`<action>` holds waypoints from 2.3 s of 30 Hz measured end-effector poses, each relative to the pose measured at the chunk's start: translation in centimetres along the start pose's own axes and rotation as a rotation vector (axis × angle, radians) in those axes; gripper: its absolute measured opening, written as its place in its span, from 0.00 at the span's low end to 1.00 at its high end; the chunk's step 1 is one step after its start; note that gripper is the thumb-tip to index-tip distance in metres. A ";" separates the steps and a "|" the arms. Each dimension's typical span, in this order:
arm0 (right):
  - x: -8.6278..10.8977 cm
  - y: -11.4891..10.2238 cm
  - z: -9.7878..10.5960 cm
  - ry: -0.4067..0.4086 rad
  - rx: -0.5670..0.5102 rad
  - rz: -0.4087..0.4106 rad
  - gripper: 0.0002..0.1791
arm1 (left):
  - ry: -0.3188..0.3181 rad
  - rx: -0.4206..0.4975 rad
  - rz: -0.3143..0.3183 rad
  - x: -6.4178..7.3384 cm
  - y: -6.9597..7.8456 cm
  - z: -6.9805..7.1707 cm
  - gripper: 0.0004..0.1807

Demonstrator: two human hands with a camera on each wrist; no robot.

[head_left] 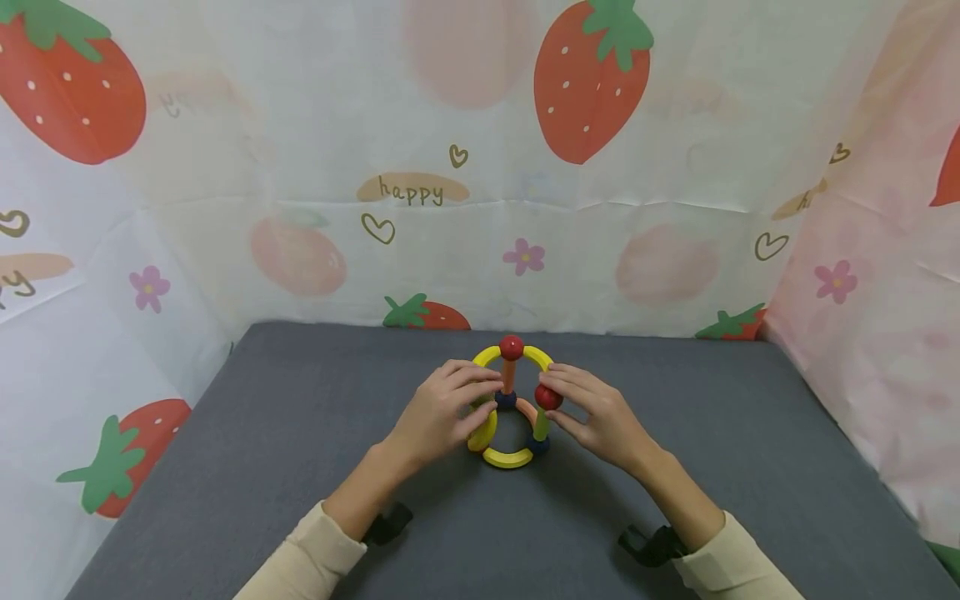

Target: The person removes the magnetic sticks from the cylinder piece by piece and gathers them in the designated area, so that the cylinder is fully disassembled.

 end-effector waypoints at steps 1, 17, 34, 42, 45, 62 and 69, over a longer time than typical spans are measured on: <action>0.0 0.0 0.0 -0.003 0.001 -0.004 0.32 | 0.005 0.013 0.019 0.1 -0.2 0.1 0.14; 0.1 -0.1 -0.2 0.001 0.000 -0.022 0.32 | 0.005 0.106 0.105 1.2 -1.2 0.3 0.18; 0.0 -0.5 0.3 0.033 -0.010 -0.040 0.31 | -0.017 0.157 0.154 1.1 -1.5 0.1 0.18; 0.1 -0.6 0.3 0.024 -0.019 -0.061 0.28 | -0.001 0.187 0.202 1.2 -1.5 0.0 0.17; 0.1 -0.6 0.2 0.033 -0.018 -0.054 0.28 | -0.011 0.193 0.241 1.2 -1.6 0.1 0.18; -0.4 -3.7 1.6 0.139 -0.144 -0.050 0.25 | -0.016 0.205 0.287 1.5 -1.7 0.1 0.19; -0.7 -5.9 0.6 0.132 -0.348 -0.100 0.29 | -0.009 0.211 0.268 1.5 -1.7 0.0 0.19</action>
Point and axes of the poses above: each hand's wrist, its own x-axis away from the middle knuckle, its own z-axis out of the back of the hand, y = z × x, the point moved 4 cm from there along -x, towards the middle knuckle, and after that the axes turned 11 degrees about -y, right-handed, at the moved point
